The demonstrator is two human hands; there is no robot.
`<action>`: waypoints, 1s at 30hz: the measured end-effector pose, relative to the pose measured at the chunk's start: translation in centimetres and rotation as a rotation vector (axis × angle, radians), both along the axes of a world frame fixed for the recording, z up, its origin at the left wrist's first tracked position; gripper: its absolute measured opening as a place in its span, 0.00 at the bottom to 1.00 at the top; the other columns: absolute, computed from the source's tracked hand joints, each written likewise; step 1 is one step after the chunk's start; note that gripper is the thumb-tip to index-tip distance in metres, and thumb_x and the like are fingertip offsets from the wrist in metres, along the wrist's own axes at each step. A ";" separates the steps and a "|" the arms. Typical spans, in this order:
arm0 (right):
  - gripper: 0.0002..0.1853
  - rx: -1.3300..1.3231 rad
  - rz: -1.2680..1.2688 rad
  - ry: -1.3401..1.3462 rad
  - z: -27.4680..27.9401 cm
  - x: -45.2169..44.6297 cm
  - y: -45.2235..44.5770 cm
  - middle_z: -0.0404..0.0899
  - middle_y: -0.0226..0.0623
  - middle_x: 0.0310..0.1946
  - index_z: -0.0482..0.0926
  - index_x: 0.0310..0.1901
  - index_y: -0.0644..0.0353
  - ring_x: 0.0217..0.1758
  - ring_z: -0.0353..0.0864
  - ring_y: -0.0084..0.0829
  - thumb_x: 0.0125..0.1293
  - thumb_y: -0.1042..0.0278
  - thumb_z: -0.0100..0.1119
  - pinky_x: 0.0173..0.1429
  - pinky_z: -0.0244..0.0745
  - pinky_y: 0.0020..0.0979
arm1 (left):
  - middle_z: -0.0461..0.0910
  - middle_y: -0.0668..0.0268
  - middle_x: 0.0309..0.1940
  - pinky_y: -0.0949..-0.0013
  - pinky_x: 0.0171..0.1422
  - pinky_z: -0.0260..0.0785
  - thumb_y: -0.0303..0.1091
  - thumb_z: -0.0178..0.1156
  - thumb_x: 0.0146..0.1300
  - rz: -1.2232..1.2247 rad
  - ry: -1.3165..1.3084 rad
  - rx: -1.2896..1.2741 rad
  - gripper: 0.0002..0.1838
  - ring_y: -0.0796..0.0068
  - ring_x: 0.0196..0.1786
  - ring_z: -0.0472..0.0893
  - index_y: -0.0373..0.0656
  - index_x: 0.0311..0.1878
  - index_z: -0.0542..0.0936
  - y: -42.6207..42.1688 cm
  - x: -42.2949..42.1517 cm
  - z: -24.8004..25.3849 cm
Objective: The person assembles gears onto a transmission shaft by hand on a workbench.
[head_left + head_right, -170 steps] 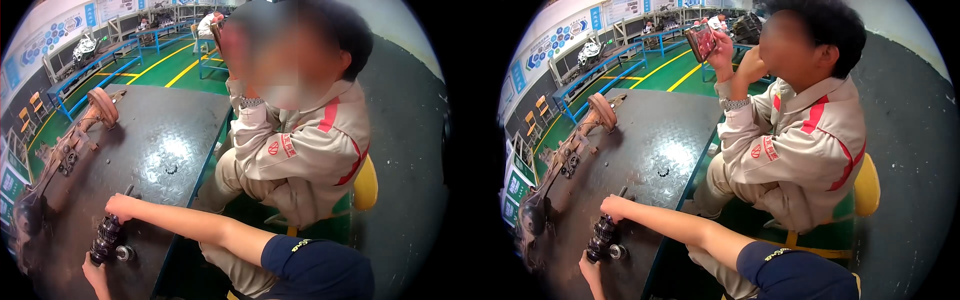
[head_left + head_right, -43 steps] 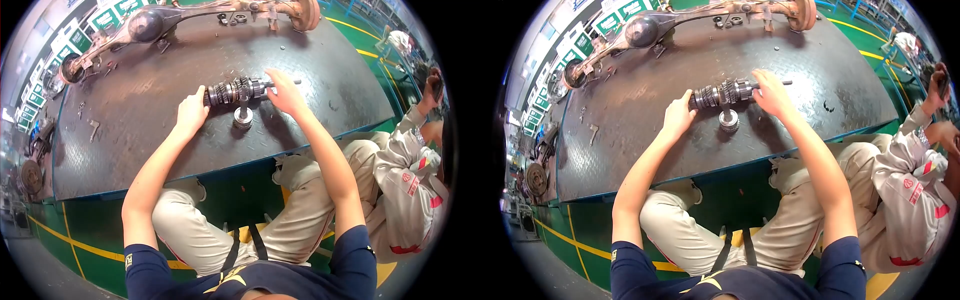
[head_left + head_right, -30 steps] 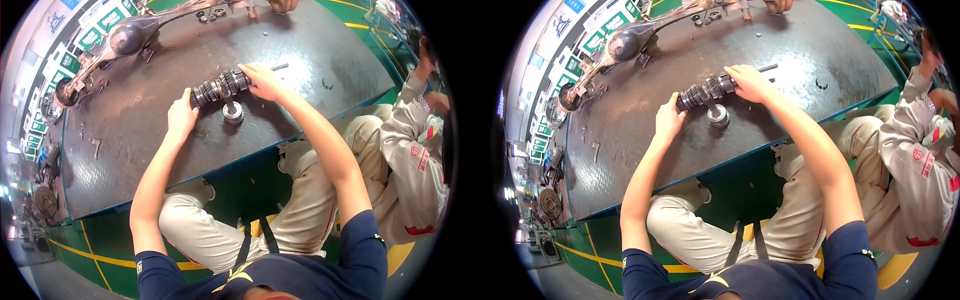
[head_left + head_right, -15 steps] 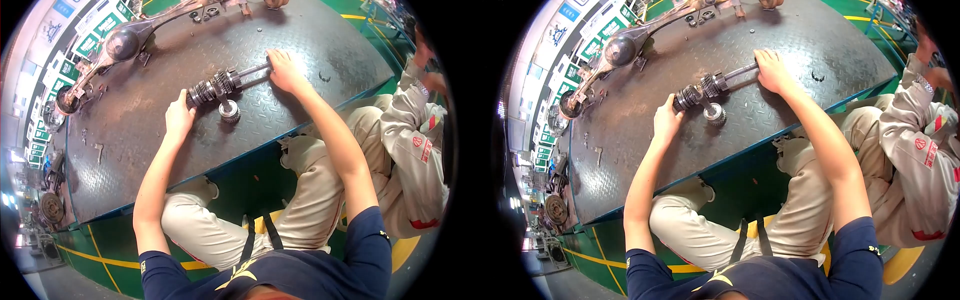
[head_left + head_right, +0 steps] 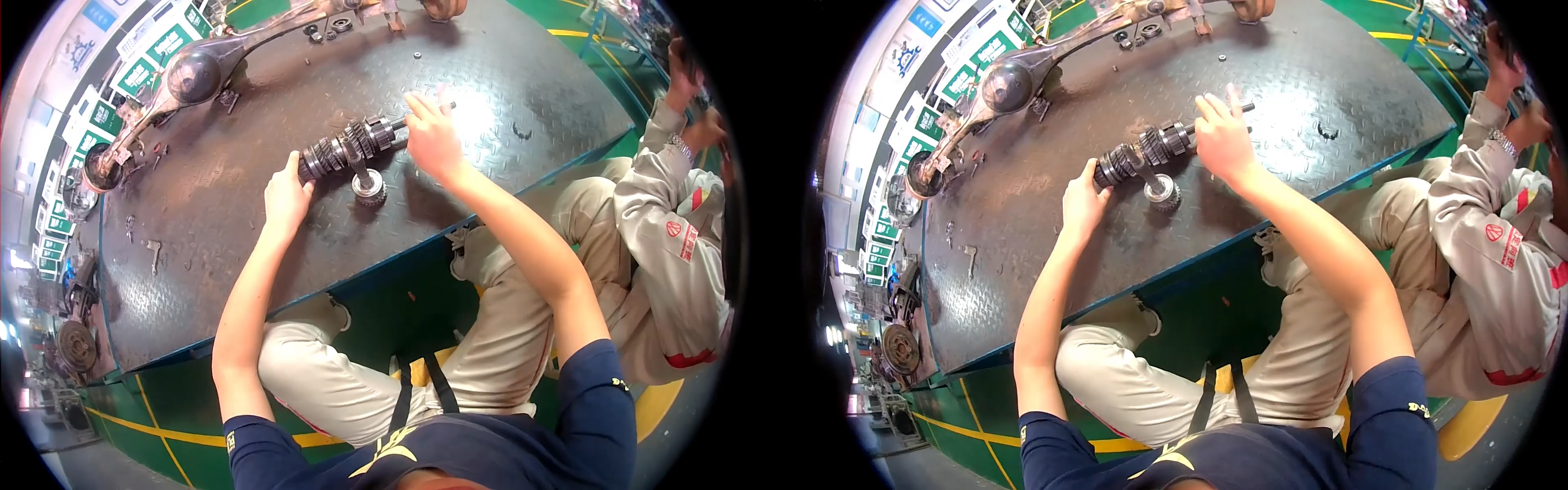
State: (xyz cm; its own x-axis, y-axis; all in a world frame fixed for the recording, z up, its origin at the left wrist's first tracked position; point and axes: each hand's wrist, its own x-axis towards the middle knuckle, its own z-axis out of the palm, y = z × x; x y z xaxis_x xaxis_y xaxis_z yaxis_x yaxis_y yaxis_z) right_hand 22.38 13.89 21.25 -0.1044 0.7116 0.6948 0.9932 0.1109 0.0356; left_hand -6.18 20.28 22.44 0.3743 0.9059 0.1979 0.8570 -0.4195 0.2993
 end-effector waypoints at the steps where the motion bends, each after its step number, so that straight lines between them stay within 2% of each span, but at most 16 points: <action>1: 0.11 0.003 0.000 -0.003 -0.3 0.1 0.6 0.78 0.50 0.58 0.84 0.38 0.67 0.68 0.73 0.45 0.54 0.73 0.59 0.80 0.50 0.59 | 0.85 0.44 0.39 0.50 0.53 0.78 0.29 0.71 0.55 0.000 -0.003 0.003 0.34 0.44 0.46 0.86 0.41 0.67 0.72 0.0 -0.1 0.0; 3: 0.15 -0.039 0.274 0.186 -0.9 0.4 1.6 0.79 0.48 0.57 0.82 0.43 0.67 0.67 0.73 0.45 0.53 0.74 0.60 0.77 0.59 0.49 | 0.85 0.43 0.38 0.49 0.52 0.78 0.31 0.71 0.56 0.002 0.007 0.004 0.34 0.44 0.46 0.85 0.42 0.67 0.72 -0.3 0.0 0.1; 4: 0.18 -0.014 0.297 0.184 -1.1 0.3 2.1 0.79 0.48 0.55 0.80 0.48 0.67 0.65 0.74 0.46 0.53 0.76 0.59 0.73 0.64 0.45 | 0.85 0.43 0.38 0.49 0.52 0.78 0.31 0.71 0.56 -0.007 -0.001 0.010 0.34 0.44 0.46 0.85 0.42 0.67 0.72 -0.3 0.0 0.0; 6: 0.18 -0.129 0.343 0.234 -1.2 0.4 3.0 0.79 0.49 0.54 0.79 0.48 0.67 0.62 0.75 0.47 0.53 0.77 0.58 0.71 0.65 0.45 | 0.85 0.43 0.38 0.49 0.51 0.78 0.33 0.70 0.57 -0.020 0.017 0.074 0.33 0.43 0.45 0.85 0.41 0.67 0.72 -0.1 -0.2 -0.5; 8: 0.26 -0.445 0.340 0.346 -0.2 0.5 3.3 0.76 0.51 0.60 0.77 0.56 0.64 0.69 0.70 0.52 0.50 0.80 0.57 0.75 0.62 0.49 | 0.84 0.43 0.37 0.48 0.50 0.77 0.35 0.69 0.59 -0.010 0.011 0.051 0.32 0.43 0.43 0.85 0.41 0.67 0.72 -0.4 0.2 0.1; 10: 0.29 -0.430 0.394 0.287 -0.4 1.4 3.5 0.74 0.50 0.63 0.76 0.58 0.63 0.73 0.66 0.52 0.49 0.77 0.60 0.76 0.58 0.54 | 0.84 0.43 0.37 0.47 0.49 0.77 0.35 0.69 0.59 -0.047 -0.034 0.087 0.31 0.42 0.43 0.85 0.42 0.66 0.73 -0.2 0.1 -0.4; 12: 0.32 -0.287 0.337 0.166 -1.9 1.8 4.1 0.74 0.48 0.65 0.76 0.60 0.64 0.73 0.65 0.50 0.48 0.72 0.64 0.74 0.60 0.57 | 0.84 0.43 0.37 0.46 0.48 0.76 0.32 0.70 0.58 -0.039 -0.066 0.077 0.31 0.40 0.44 0.84 0.43 0.66 0.73 0.1 -0.2 -1.1; 14: 0.35 -0.444 0.370 0.240 -1.2 1.6 4.2 0.70 0.46 0.70 0.75 0.62 0.64 0.78 0.59 0.51 0.47 0.69 0.66 0.79 0.51 0.62 | 0.84 0.42 0.37 0.45 0.48 0.76 0.29 0.71 0.56 -0.022 -0.032 0.055 0.32 0.39 0.43 0.84 0.43 0.65 0.74 -0.5 0.0 -0.1; 16: 0.34 -0.459 0.371 0.234 -1.5 1.5 4.9 0.71 0.45 0.69 0.75 0.61 0.63 0.77 0.60 0.51 0.47 0.68 0.68 0.81 0.47 0.61 | 0.84 0.41 0.37 0.45 0.48 0.76 0.28 0.71 0.55 -0.028 -0.040 0.048 0.32 0.37 0.43 0.83 0.42 0.65 0.74 -0.3 0.0 -0.2; 18: 0.33 -0.434 0.349 0.227 -1.7 1.4 4.8 0.72 0.43 0.67 0.76 0.60 0.63 0.77 0.59 0.50 0.47 0.67 0.69 0.80 0.48 0.61 | 0.84 0.42 0.38 0.46 0.48 0.76 0.27 0.72 0.54 -0.031 -0.085 0.027 0.34 0.38 0.43 0.84 0.42 0.66 0.73 -0.5 0.1 0.1; 19: 0.36 -0.543 0.334 0.189 -0.9 1.4 4.5 0.69 0.43 0.70 0.72 0.65 0.62 0.78 0.58 0.49 0.51 0.69 0.69 0.81 0.47 0.58 | 0.84 0.42 0.38 0.47 0.49 0.76 0.27 0.73 0.53 -0.028 -0.068 0.037 0.35 0.39 0.44 0.84 0.42 0.66 0.73 -0.4 0.0 -0.4; 24: 0.33 -0.525 0.319 0.222 -1.3 2.4 4.6 0.70 0.38 0.69 0.75 0.62 0.57 0.78 0.58 0.47 0.50 0.68 0.72 0.81 0.46 0.59 | 0.84 0.42 0.38 0.48 0.50 0.76 0.27 0.73 0.53 -0.010 -0.053 0.075 0.37 0.39 0.43 0.84 0.41 0.68 0.72 -0.3 -0.3 -0.5; 26: 0.32 -0.536 0.236 0.216 -0.9 3.6 4.2 0.71 0.37 0.68 0.78 0.60 0.56 0.78 0.59 0.48 0.47 0.71 0.71 0.81 0.46 0.62 | 0.84 0.42 0.38 0.48 0.49 0.76 0.27 0.73 0.53 -0.012 -0.045 0.044 0.36 0.39 0.43 0.84 0.41 0.67 0.73 -0.3 -0.2 -0.4; 28: 0.32 -0.530 0.207 0.225 -0.6 5.0 3.5 0.70 0.36 0.69 0.77 0.60 0.57 0.79 0.58 0.47 0.48 0.73 0.70 0.81 0.46 0.62 | 0.84 0.43 0.38 0.48 0.49 0.76 0.27 0.74 0.53 -0.028 -0.069 0.076 0.36 0.39 0.43 0.84 0.41 0.67 0.73 0.0 -0.3 -0.8; 30: 0.32 -0.580 0.142 0.244 -0.3 6.4 3.1 0.67 0.36 0.71 0.75 0.60 0.57 0.79 0.57 0.50 0.49 0.77 0.68 0.81 0.47 0.62 | 0.83 0.42 0.38 0.47 0.49 0.76 0.27 0.74 0.53 0.014 -0.045 -0.023 0.36 0.39 0.43 0.83 0.42 0.67 0.73 -0.3 -0.2 -0.3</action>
